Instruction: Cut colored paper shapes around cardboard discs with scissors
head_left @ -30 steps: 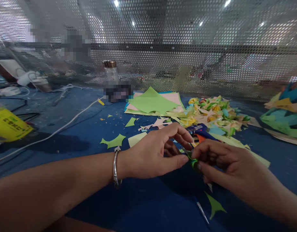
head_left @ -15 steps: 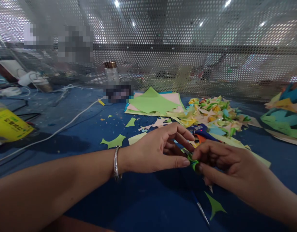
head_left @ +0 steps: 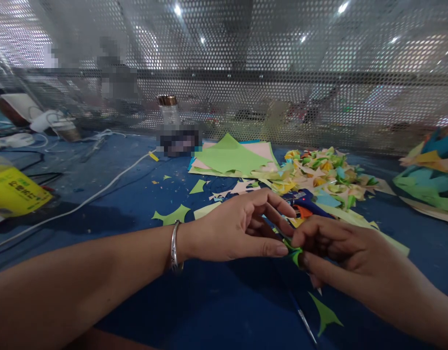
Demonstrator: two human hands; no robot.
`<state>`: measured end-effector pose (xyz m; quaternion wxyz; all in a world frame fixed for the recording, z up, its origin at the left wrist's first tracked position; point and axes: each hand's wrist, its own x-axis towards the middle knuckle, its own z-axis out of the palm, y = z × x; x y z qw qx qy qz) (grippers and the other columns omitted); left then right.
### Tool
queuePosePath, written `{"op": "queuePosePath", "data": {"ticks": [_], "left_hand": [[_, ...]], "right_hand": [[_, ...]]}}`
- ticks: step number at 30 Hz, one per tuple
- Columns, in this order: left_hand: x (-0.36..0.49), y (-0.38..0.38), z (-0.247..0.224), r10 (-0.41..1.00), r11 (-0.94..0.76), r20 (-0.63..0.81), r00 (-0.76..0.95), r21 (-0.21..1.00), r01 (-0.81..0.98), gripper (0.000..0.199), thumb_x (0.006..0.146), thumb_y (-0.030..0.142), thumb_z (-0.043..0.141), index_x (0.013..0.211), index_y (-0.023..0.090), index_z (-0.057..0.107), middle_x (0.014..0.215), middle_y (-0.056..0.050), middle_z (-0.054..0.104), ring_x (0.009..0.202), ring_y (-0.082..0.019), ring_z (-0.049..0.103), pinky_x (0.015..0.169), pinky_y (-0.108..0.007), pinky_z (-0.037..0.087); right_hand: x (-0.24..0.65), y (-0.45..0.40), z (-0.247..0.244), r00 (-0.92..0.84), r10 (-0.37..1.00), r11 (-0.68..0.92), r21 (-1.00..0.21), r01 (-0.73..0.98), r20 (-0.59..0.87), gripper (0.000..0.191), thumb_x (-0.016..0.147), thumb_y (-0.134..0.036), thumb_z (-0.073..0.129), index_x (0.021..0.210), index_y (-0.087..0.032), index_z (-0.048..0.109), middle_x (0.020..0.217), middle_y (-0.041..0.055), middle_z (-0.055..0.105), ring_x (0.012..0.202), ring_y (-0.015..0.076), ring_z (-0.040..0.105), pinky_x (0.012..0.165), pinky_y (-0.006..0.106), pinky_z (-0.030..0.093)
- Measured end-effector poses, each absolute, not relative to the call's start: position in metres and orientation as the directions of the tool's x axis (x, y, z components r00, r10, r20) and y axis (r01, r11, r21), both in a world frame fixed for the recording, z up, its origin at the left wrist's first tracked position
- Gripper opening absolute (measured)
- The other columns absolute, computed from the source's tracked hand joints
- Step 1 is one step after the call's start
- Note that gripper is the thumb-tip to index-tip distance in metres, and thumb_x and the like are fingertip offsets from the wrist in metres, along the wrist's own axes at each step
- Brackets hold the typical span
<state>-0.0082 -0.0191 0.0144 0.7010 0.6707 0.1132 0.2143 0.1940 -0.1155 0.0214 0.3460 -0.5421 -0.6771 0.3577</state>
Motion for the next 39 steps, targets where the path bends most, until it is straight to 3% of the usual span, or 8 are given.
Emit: {"op": "queuePosePath", "data": {"ticks": [9,15,19,24,30,34,39], "left_hand": [[-0.008,-0.019,0.017,0.436,0.119,0.083,0.896,0.982,-0.149,0.040,0.078,0.012,0.084,0.109,0.020,0.061,0.102,-0.001,0.067,0.082,-0.008,0.068,0.078,-0.023,0.055],[-0.008,-0.019,0.017,0.435,0.077,0.095,0.895,0.987,-0.142,0.038,0.079,0.015,0.083,0.109,0.020,0.059,0.101,-0.002,0.067,0.083,-0.010,0.068,0.079,-0.025,0.056],[-0.009,-0.026,0.017,0.491,-0.110,0.170,0.854,0.985,-0.132,0.034,0.081,0.018,0.080,0.107,0.020,0.058,0.104,-0.003,0.065,0.081,-0.010,0.066,0.078,-0.025,0.056],[-0.008,-0.037,0.019,0.508,-0.357,0.261,0.821,0.931,-0.075,0.028,0.079,0.015,0.070,0.098,0.022,0.051,0.093,-0.001,0.064,0.074,-0.011,0.065,0.069,-0.025,0.057],[-0.010,-0.037,0.018,0.401,-0.758,0.488,0.775,0.652,-0.018,0.013,0.082,0.009,0.059,0.083,0.022,0.057,0.100,-0.006,0.070,0.103,-0.020,0.067,0.088,-0.030,0.056],[-0.012,-0.036,0.015,0.363,-0.814,0.522,0.772,0.580,-0.010,0.014,0.088,0.009,0.057,0.086,0.021,0.065,0.111,-0.007,0.074,0.108,-0.018,0.069,0.092,-0.028,0.054],[-0.013,-0.037,0.014,0.376,-0.828,0.509,0.774,0.559,0.035,0.015,0.087,0.011,0.057,0.088,0.020,0.069,0.107,-0.008,0.076,0.103,-0.018,0.072,0.088,-0.028,0.056]], "right_hand": [[0.195,-0.116,0.024,-0.190,0.977,0.175,-0.863,0.475,0.093,0.006,0.080,-0.027,0.062,0.079,-0.023,0.067,0.053,-0.0037,0.062,0.045,0.0096,0.058,0.042,0.014,0.045],[0.196,-0.116,0.022,-0.193,0.977,0.173,-0.856,0.488,0.088,0.006,0.081,-0.028,0.062,0.081,-0.023,0.066,0.055,-0.0035,0.062,0.046,0.0096,0.058,0.043,0.015,0.045],[0.198,-0.119,0.018,-0.175,0.983,0.143,-0.856,0.498,0.062,0.007,0.082,-0.030,0.064,0.082,-0.023,0.067,0.058,-0.0032,0.062,0.048,0.0107,0.059,0.044,0.018,0.046],[0.203,-0.119,0.011,-0.171,0.983,0.146,-0.841,0.521,0.065,0.012,0.088,-0.035,0.062,0.085,-0.024,0.067,0.065,-0.0012,0.063,0.049,0.0120,0.059,0.045,0.021,0.047],[0.202,-0.116,0.013,-0.220,0.972,0.194,-0.828,0.526,0.088,0.009,0.088,-0.028,0.062,0.083,-0.024,0.068,0.066,-0.0018,0.063,0.051,0.0117,0.059,0.047,0.021,0.047],[0.200,-0.117,0.012,-0.205,0.975,0.184,-0.840,0.511,0.089,0.007,0.086,-0.027,0.063,0.082,-0.023,0.068,0.064,-0.0027,0.063,0.049,0.0110,0.059,0.047,0.020,0.047],[0.201,-0.115,0.015,-0.181,0.980,0.167,-0.838,0.519,0.083,0.009,0.084,-0.031,0.065,0.081,-0.023,0.067,0.057,-0.0036,0.060,0.047,0.0111,0.058,0.044,0.019,0.047]]}}
